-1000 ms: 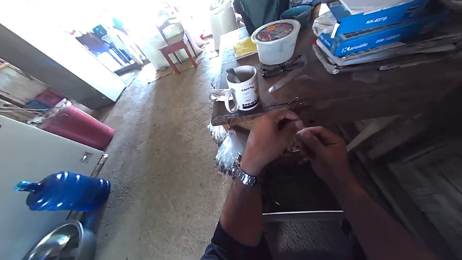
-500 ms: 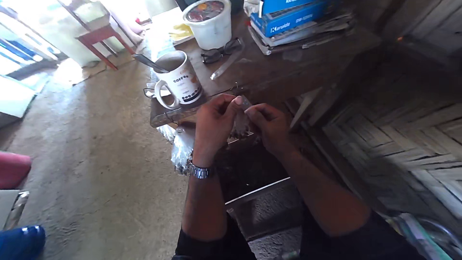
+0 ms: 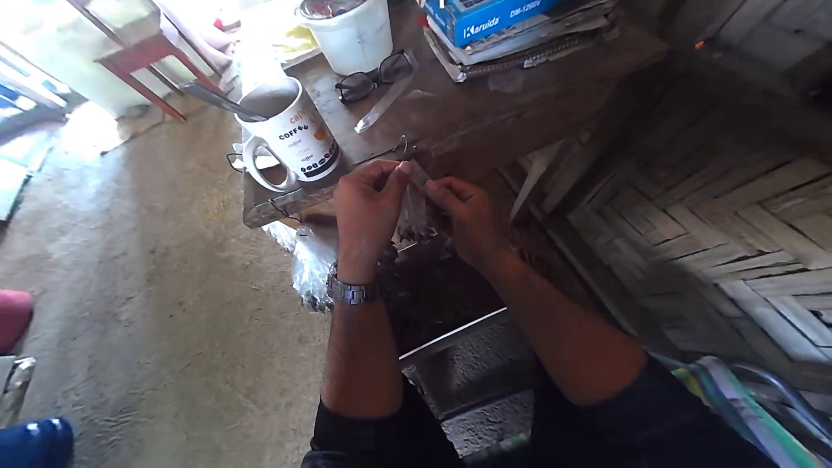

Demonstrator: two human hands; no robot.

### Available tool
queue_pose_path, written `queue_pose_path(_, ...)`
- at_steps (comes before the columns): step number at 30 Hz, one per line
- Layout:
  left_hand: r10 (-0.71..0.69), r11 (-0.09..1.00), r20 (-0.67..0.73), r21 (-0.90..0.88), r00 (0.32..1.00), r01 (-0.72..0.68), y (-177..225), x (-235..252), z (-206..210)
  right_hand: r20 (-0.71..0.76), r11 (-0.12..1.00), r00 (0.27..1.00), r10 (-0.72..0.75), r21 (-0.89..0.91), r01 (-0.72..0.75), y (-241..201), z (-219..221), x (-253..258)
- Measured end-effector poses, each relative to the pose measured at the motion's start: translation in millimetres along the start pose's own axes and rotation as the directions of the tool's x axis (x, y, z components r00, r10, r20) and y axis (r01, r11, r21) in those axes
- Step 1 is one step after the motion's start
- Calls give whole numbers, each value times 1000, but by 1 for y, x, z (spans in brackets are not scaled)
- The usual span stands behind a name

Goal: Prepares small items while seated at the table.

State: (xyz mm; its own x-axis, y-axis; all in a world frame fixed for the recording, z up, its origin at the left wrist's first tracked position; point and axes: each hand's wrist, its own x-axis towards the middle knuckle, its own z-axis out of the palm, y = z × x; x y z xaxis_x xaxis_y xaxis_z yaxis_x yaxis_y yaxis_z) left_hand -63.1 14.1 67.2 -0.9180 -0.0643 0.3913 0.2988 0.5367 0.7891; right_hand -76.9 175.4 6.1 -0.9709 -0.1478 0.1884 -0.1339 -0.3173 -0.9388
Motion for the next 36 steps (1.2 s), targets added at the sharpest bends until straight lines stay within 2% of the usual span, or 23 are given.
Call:
queue_pose_path(11, -49, 999, -30, 17, 998, 50, -2, 7, 2, 13, 997, 998, 58, 46, -59, 4, 1, 3)
queue_pose_path(19, -25, 987, 70, -158, 997, 36, -9, 7, -6, 0, 995, 996, -89, 38, 89, 4, 0, 2)
queue_pose_path(24, -62, 976, 48, -207, 997, 70, -8, 8, -5, 19, 992, 992, -123, 11, 123, 5, 1, 3)
queue_pose_path(28, -30, 984, 11, -173, 999, 32, -2, 8, 0, 35, 989, 989, -141, -48, 142, 4, 1, 3)
queue_pose_path(36, -12, 994, -41, -110, 999, 8, -1, 12, 7, 34, 990, 990, -134, -32, 135, 2, 1, 4)
